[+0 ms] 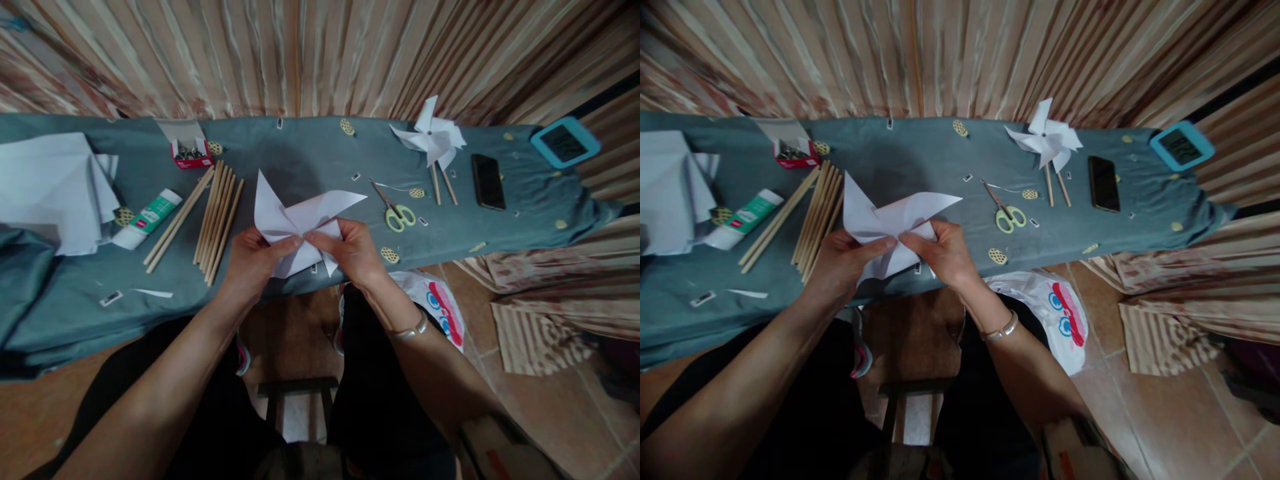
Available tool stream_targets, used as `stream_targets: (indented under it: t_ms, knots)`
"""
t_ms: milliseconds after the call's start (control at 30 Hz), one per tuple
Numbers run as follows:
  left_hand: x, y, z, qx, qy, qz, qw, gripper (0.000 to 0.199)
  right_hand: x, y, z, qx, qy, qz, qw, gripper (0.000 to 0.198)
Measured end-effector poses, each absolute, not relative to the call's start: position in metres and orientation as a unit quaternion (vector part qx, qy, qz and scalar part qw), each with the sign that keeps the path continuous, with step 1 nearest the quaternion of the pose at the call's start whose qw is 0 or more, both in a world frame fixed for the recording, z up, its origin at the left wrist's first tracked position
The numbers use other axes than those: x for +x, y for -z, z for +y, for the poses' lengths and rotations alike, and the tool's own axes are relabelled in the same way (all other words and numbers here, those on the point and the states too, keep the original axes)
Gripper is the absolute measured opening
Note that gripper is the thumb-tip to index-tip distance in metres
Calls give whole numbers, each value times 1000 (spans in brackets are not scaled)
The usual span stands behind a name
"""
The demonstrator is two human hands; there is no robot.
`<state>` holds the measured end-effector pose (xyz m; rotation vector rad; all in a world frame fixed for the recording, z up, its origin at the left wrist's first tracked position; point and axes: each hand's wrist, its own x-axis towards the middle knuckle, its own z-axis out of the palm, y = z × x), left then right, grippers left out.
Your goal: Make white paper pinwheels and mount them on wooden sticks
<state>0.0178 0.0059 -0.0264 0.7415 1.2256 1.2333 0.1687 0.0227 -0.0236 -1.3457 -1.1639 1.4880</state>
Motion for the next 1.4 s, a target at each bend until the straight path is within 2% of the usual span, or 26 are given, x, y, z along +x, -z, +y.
stream_targets:
  t_ms: [433, 967, 1400]
  knots:
    - [19, 28, 6, 300, -526, 541, 583, 34, 168, 23, 22, -525, -589, -472, 393, 33]
    - [19, 32, 5, 313, -541, 544, 560, 26, 168, 24, 22, -513, -592, -489, 384, 31]
    - [17, 33, 5, 320, -533, 545, 562, 31, 168, 26, 22, -510, -584, -495, 392, 35]
